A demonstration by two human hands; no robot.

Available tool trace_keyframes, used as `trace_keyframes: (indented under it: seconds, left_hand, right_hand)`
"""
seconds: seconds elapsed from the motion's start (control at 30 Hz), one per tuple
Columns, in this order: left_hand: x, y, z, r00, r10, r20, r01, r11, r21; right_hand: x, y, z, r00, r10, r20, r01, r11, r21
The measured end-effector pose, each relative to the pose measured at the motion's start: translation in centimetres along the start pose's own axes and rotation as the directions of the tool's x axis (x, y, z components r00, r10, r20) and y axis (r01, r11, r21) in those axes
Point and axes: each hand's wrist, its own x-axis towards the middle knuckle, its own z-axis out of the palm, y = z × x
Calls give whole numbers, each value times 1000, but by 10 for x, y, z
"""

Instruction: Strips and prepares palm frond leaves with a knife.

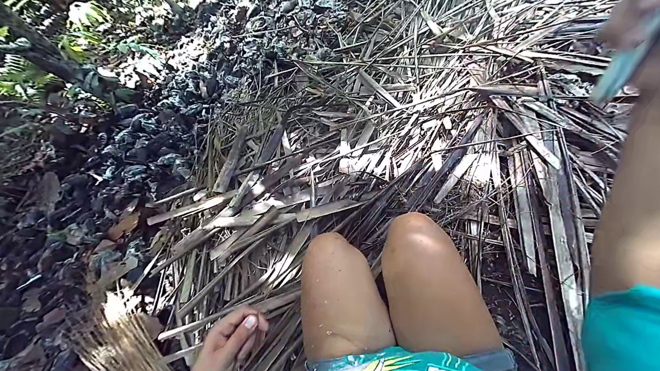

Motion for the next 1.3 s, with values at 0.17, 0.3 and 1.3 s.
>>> trace_keyframes:
  seconds: [0.17, 0.3, 1.3]
  left_hand:
    - [33, 16, 42, 997, -39, 62, 42, 998, -49]
    - [35, 14, 51, 992, 15, 126, -10, 999, -38]
    - [-8, 24, 53, 731, 256, -632, -304, 952, 35]
  right_hand:
    - [-155, 61, 148, 653, 443, 615, -313, 897, -313]
    - [-190, 88, 182, 388, 348, 854, -499, 858, -123]
    - [-201, 94, 242, 546, 515, 661, -784, 593, 185]
